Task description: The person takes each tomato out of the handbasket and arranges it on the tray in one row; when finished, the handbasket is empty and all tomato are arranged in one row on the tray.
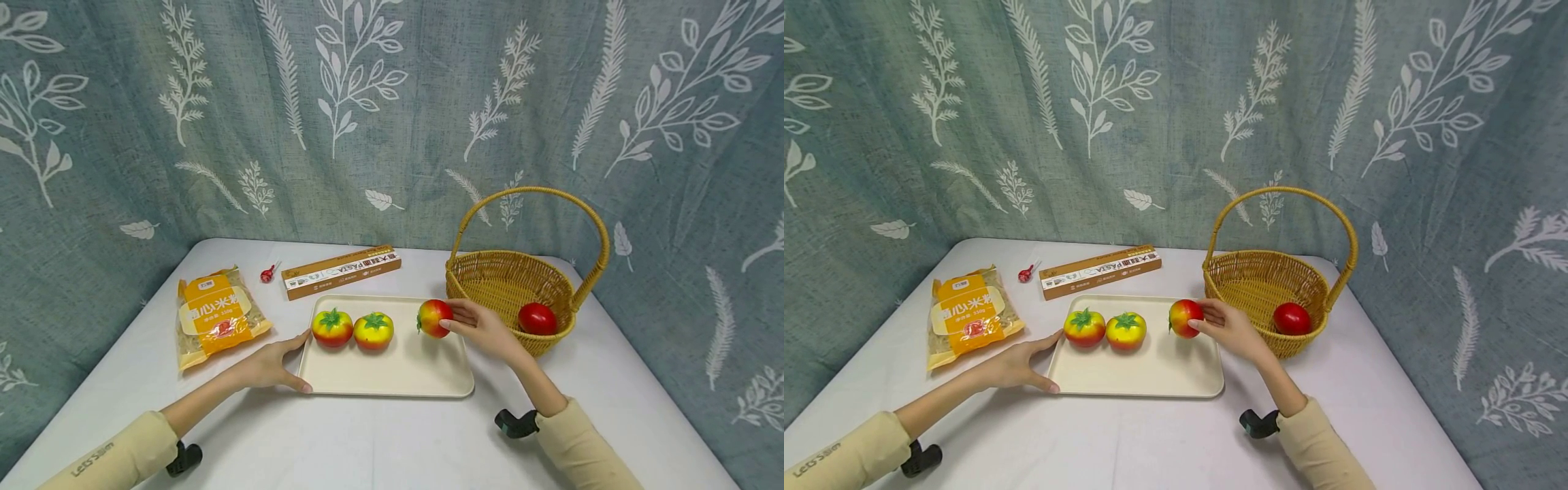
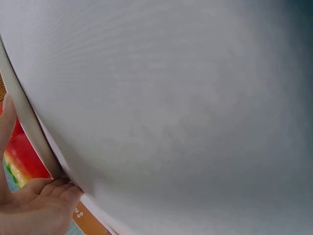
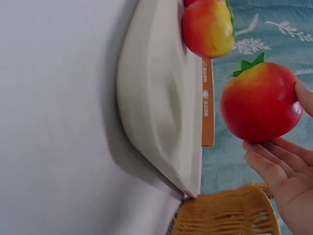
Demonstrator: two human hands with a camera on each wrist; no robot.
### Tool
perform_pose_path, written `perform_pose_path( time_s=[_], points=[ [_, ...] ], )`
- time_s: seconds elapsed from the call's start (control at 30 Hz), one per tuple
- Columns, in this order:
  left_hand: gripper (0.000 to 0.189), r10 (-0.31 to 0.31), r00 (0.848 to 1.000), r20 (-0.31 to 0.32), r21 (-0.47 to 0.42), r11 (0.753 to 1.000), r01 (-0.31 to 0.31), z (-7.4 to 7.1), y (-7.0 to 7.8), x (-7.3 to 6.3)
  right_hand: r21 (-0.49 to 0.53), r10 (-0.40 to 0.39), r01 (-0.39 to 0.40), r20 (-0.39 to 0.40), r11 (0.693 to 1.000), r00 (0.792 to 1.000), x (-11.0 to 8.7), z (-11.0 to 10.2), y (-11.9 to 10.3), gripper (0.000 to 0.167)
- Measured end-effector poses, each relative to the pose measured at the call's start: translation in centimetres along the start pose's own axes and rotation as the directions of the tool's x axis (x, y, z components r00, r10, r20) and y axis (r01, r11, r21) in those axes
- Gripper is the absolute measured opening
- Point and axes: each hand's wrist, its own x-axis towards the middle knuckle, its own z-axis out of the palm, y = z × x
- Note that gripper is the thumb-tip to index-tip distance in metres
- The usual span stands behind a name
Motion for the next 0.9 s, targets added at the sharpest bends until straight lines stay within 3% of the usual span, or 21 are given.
perform_pose_path(
  time_s=[0.57, 0.9],
  points=[
    [0.112, -0.009, 1.000, 0.007, -0.005, 1.000, 0.009, 0.0, 0.2, -0.1, -0.076, 0.010, -0.006, 0.052, 0.997, 0.999, 0.7, 3.0, 0.6, 0.048],
    [0.111, -0.011, 1.000, 0.012, 0.000, 1.000, 0.011, -0.1, 0.2, 0.0, -0.111, -0.015, 0.021, 0.051, 0.994, 0.999, 0.6, 3.5, 0.4, 0.054]
  ],
)
